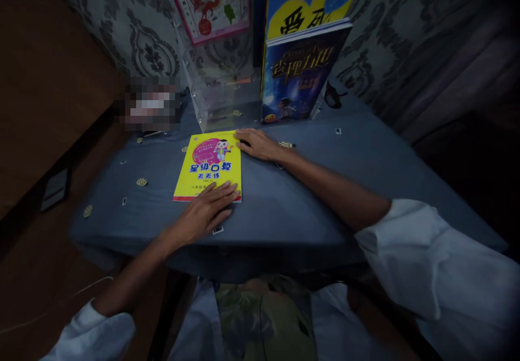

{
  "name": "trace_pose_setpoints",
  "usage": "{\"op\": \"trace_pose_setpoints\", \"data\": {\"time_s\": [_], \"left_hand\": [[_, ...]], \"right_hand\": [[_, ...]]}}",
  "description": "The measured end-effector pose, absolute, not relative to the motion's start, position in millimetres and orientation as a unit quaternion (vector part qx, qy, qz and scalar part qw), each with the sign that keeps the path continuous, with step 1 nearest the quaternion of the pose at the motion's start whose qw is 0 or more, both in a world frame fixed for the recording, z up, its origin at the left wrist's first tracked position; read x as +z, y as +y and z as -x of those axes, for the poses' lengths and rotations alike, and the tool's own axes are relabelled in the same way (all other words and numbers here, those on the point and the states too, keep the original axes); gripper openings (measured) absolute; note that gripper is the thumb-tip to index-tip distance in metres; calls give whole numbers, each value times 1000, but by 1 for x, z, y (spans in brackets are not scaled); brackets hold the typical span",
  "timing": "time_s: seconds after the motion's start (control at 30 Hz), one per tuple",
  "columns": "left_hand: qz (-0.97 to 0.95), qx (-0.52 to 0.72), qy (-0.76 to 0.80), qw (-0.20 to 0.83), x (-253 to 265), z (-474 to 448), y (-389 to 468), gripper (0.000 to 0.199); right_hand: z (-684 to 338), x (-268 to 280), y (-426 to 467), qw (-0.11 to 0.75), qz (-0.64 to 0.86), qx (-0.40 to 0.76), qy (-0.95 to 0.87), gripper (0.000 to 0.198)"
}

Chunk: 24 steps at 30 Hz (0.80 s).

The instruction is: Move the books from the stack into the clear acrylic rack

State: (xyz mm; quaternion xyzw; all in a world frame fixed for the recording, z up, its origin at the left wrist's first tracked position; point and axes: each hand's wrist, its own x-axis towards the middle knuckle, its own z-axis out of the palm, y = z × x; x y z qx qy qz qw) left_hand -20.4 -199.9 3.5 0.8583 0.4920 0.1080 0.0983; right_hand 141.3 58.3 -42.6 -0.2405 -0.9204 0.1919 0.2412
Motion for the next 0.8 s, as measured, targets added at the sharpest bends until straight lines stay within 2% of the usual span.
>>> {"op": "trace_pose_setpoints", "data": {"time_s": [0.13, 0.4, 0.63, 0.8], "left_hand": [[-841, 145, 513, 88, -3, 18, -202, 40], [-840, 173, 513, 34, -1, 13, -191, 30], [-839, 197, 507, 25, 1, 14, -189, 30], [-830, 244, 500, 38, -1, 14, -187, 28]], "right_hand": [[-141, -41, 59, 215, 240, 155, -934, 38], [-141, -40, 59, 211, 243, 153, -934, 40], [-149, -34, 38, 231, 212, 158, -936, 34], [-159, -30, 1, 272, 158, 204, -927, 32]]}}
